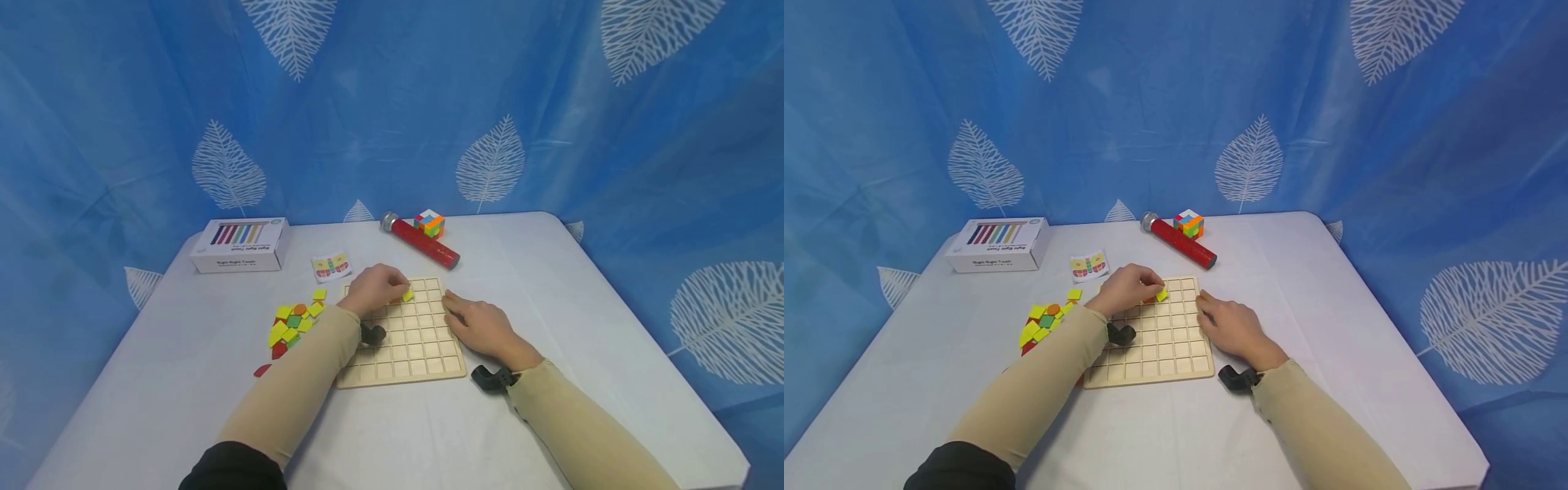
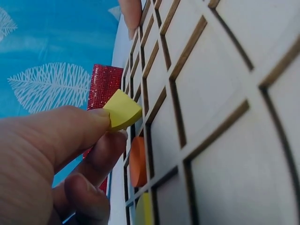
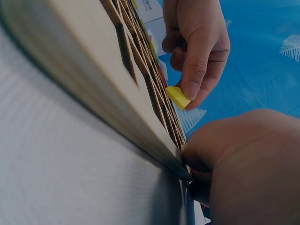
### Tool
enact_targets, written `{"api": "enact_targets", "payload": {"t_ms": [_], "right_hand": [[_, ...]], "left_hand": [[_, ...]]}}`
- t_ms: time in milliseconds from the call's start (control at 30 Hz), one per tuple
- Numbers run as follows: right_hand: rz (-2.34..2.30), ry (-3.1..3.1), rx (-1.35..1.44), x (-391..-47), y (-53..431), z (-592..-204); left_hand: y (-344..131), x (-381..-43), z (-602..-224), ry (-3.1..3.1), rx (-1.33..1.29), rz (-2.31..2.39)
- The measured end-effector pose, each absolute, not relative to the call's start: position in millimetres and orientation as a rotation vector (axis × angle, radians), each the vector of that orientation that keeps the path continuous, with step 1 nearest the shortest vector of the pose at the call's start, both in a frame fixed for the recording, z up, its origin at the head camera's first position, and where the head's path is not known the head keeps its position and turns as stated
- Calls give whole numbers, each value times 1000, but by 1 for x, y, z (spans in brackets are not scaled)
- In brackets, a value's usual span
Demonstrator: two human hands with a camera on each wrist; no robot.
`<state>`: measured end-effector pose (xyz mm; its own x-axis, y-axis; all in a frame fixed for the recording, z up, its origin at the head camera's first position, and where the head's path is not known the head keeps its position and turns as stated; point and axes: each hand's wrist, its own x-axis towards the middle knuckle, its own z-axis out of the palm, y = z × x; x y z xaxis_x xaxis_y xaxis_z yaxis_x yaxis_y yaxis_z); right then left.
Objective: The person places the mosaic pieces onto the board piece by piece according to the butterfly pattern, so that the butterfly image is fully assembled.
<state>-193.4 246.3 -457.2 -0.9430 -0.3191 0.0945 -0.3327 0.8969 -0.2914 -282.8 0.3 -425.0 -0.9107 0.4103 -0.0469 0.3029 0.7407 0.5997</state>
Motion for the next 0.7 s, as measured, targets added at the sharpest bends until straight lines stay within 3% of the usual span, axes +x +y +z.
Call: {"api": "enact_targets", "payload": {"t_ms": [700], "right_hand": [[466, -3022, 523, -193, 246, -455]], "left_hand": [[7, -283, -431, 2775, 644, 845]]}}
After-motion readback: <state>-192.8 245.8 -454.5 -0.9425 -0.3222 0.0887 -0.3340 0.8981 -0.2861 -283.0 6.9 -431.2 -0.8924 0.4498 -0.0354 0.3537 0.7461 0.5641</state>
